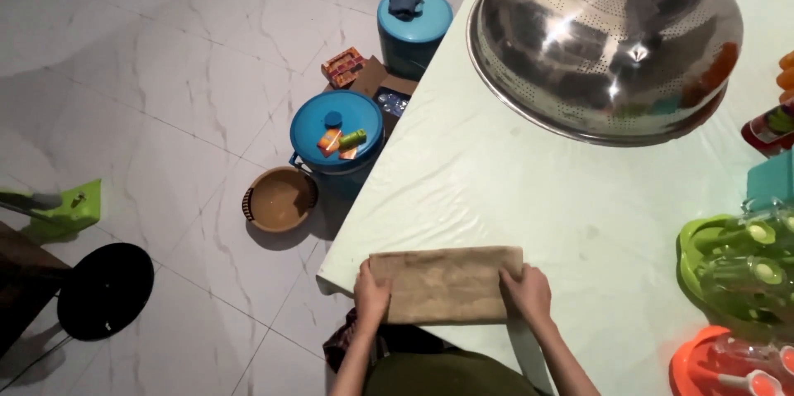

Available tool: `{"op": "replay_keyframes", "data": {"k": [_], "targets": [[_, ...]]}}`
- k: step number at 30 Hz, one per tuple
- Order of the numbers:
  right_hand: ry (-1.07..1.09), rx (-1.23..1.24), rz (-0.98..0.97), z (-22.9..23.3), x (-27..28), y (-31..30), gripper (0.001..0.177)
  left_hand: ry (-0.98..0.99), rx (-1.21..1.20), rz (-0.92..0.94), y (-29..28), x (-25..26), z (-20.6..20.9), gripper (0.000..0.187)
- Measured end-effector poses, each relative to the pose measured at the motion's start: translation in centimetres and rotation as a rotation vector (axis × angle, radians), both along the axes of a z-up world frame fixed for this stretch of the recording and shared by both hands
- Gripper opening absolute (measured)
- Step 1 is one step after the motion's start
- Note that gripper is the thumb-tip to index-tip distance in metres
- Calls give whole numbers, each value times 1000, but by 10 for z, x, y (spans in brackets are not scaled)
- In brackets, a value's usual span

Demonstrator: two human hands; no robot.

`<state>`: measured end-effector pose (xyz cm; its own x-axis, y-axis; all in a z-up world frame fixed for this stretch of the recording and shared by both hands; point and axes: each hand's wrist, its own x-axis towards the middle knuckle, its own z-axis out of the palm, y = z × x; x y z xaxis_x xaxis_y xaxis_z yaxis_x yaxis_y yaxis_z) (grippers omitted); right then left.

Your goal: A person is wiping a table surface with a cloth, including folding and refolding the cloth.

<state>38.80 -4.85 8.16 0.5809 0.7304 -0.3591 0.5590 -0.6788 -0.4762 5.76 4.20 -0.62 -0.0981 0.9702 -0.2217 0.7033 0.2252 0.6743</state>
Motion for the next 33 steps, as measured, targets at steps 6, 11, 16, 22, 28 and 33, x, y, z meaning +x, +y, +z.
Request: {"op": "replay_keyframes", "data": {"k": [6,11,16,22,28,33], "targets": [[-22,-64,120,14,-6,-2,39,-118,-205,19,0,-4,12,42],[168,17,151,17,-16,14,44,-291,-217,74,-12,4,64,49],[360,178,251,44,-71,21,50,-377,-178,276,-20,13,82,49],[671,119,92,113,-93,29,66,-446,-318,355,-22,8,74,67],[726,330,-69,176,-67,34,40,-331,-190,186,-22,21,71,43],[619,509,263,169,-50,24,18,-808,-608,95,-24,45,145,45]]}}
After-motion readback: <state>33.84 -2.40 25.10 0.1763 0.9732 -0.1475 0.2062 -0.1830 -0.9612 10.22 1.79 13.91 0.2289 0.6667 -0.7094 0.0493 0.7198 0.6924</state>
